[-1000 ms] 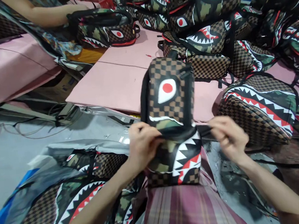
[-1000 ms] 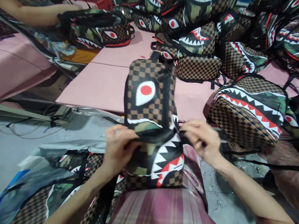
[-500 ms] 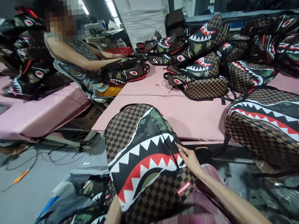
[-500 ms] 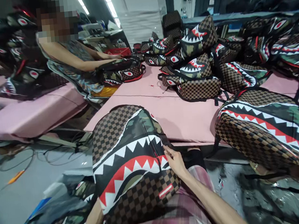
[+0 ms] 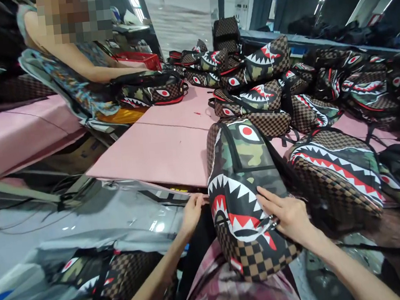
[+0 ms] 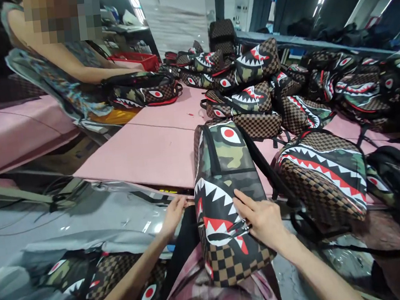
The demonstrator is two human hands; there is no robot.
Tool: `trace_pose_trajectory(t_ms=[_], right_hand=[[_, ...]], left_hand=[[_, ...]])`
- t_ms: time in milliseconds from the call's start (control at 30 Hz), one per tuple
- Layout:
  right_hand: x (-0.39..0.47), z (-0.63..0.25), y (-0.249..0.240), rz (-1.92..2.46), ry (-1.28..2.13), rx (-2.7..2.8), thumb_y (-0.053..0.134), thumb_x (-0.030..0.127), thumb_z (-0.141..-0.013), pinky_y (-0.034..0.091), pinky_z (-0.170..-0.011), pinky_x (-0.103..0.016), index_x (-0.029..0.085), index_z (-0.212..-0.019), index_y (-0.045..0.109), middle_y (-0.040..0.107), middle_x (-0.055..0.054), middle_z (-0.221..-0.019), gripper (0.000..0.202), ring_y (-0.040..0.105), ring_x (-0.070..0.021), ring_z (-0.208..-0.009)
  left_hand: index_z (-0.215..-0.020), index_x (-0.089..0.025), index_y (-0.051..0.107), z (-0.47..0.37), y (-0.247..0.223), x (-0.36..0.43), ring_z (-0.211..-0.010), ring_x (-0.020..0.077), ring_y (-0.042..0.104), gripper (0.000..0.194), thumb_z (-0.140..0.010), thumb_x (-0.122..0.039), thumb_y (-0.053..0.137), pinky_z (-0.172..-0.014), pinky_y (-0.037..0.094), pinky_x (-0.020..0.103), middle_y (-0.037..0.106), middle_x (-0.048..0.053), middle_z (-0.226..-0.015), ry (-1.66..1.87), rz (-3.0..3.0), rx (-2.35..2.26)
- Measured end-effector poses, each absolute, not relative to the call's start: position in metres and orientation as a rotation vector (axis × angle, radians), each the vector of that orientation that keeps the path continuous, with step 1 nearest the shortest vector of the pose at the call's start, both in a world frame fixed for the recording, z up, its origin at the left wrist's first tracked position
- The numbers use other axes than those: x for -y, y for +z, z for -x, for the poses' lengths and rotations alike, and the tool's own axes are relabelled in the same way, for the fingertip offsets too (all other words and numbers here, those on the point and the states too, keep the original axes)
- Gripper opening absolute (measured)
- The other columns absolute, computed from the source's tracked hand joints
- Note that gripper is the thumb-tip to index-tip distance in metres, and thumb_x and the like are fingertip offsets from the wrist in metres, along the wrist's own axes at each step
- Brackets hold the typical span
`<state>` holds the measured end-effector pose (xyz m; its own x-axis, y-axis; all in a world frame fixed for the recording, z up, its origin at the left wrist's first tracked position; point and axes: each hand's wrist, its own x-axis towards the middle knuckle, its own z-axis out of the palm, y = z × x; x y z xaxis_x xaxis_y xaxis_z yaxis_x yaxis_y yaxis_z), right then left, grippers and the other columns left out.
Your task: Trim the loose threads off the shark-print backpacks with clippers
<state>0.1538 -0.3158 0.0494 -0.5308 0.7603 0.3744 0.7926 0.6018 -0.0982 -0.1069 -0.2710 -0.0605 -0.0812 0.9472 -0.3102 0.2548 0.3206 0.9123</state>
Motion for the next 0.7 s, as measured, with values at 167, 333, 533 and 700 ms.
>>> trace_pose_trajectory(t_ms=[167, 333, 533, 700], right_hand=[[0.316, -0.155, 0.043, 1.134, -0.087, 2.434, 0.047, 0.013, -0.084, 0.044, -0.056, -0.023, 0.019, -0.114, 0.060, 0.057, -0.008, -0.124, 0.033, 0.061, -0.0097, -0.063], [0.331, -0.144, 0.051, 0.885, 0.093, 2.692, 0.047, 0.013, -0.079, 0.042, -0.059, -0.024, 0.020, -0.119, 0.056, 0.055, -0.009, -0.127, 0.042, 0.062, -0.0116, -0.073], [0.351, -0.129, 0.039, 0.845, 0.360, 2.966, 0.049, 0.015, -0.073, 0.038, -0.060, -0.026, 0.023, -0.124, 0.052, 0.053, -0.008, -0.129, 0.051, 0.062, -0.0141, -0.075], [0.365, -0.119, 0.029, 0.863, 0.480, 2.982, 0.050, 0.014, -0.070, 0.036, -0.059, -0.023, 0.027, -0.105, 0.062, 0.063, -0.001, -0.117, 0.039, 0.063, -0.0121, -0.076]], left_hand=[[-0.079, -0.017, 0.055, 0.096, -0.020, 0.313, -0.060, 0.0119, 0.050, 0.010, -0.076, -0.024, 0.050, -0.055, 0.041, 0.022, 0.056, -0.002, -0.066, 0.571, -1.676, -1.146], [-0.067, -0.017, 0.057, 0.116, -0.003, 0.301, -0.057, 0.0100, 0.052, 0.023, -0.083, -0.015, 0.041, -0.053, 0.036, 0.019, 0.058, -0.002, -0.061, 0.401, -2.197, -0.963], [-0.075, -0.018, 0.060, 0.153, 0.013, 0.276, -0.061, 0.0127, 0.055, 0.019, -0.086, -0.015, 0.046, -0.056, 0.034, 0.023, 0.062, 0.000, -0.066, 0.317, -2.936, -0.867], [-0.084, -0.019, 0.063, 0.162, 0.031, 0.239, -0.060, 0.0131, 0.055, 0.018, -0.088, -0.019, 0.045, -0.057, 0.035, 0.025, 0.063, 0.000, -0.067, 0.431, -3.095, -1.169]])
